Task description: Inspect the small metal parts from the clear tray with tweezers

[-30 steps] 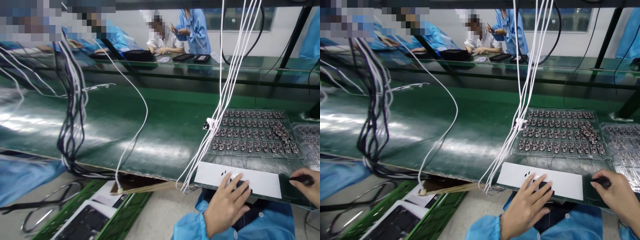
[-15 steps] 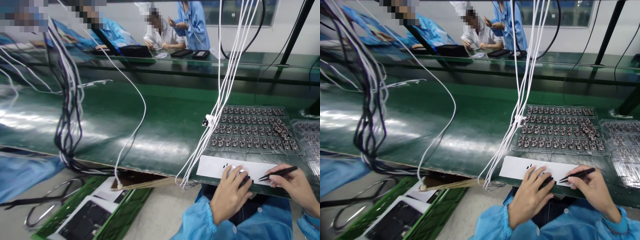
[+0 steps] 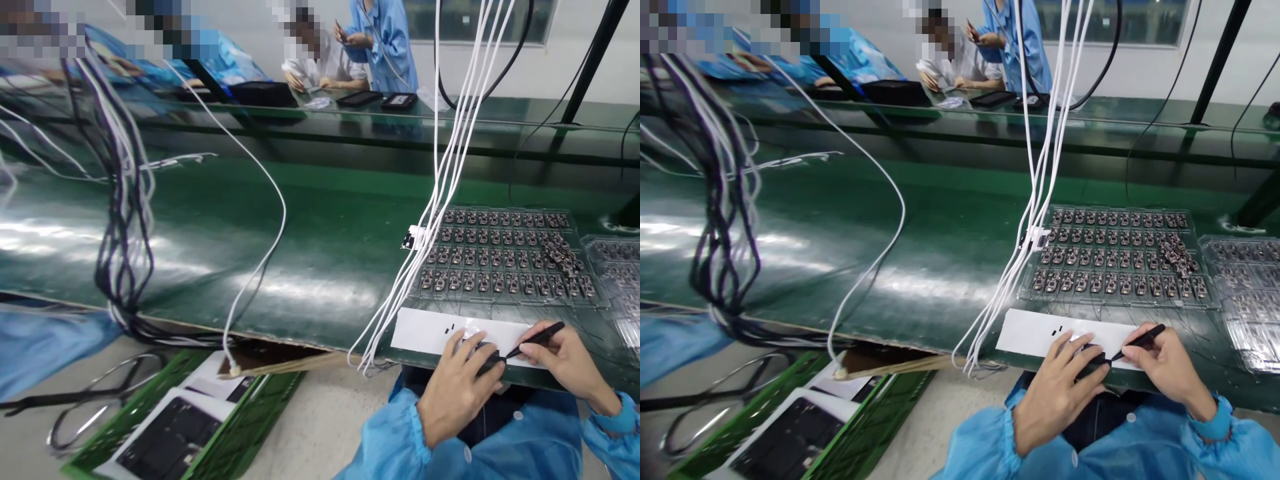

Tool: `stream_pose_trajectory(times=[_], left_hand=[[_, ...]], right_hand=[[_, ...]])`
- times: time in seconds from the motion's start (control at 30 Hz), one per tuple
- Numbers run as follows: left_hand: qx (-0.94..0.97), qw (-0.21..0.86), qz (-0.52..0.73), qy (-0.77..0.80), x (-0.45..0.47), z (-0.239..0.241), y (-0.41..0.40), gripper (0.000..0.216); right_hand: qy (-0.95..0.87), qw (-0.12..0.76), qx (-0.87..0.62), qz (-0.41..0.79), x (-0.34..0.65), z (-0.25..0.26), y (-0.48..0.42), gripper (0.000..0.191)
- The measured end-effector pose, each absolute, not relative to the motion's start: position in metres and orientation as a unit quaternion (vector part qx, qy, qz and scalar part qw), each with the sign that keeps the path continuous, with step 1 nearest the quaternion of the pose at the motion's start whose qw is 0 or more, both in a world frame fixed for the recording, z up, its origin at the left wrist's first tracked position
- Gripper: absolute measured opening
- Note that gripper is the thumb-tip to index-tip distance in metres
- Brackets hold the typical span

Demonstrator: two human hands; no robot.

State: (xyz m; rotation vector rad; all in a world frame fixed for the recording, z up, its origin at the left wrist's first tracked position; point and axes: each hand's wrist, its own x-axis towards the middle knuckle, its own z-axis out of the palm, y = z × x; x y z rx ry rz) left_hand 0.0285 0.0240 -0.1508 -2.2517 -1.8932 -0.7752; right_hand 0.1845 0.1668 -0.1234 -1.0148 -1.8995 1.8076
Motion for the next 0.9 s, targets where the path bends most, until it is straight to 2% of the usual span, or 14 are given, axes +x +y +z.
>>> stream_pose_trajectory(times=[0.37,0.57,0.9], left_hand=[[-0.732,0.035,-0.254,-0.631,0.0298,-0.1507,0.0244,0.021],[-0.731,0.026,-0.255,-0.632,0.0297,-0.1505,0.0242,0.020],[-0.726,0.029,-0.270,-0.632,0.0302,-0.1505,0.0241,0.020]], right_hand=[[-0.638,0.153,-0.382,0.651,0.1838,-0.1260,0.1669,0.027],[-0.661,0.136,-0.368,0.640,0.1814,-0.1213,0.1685,0.021],[-0.625,0.162,-0.378,0.663,0.1808,-0.1219,0.1662,0.023]])
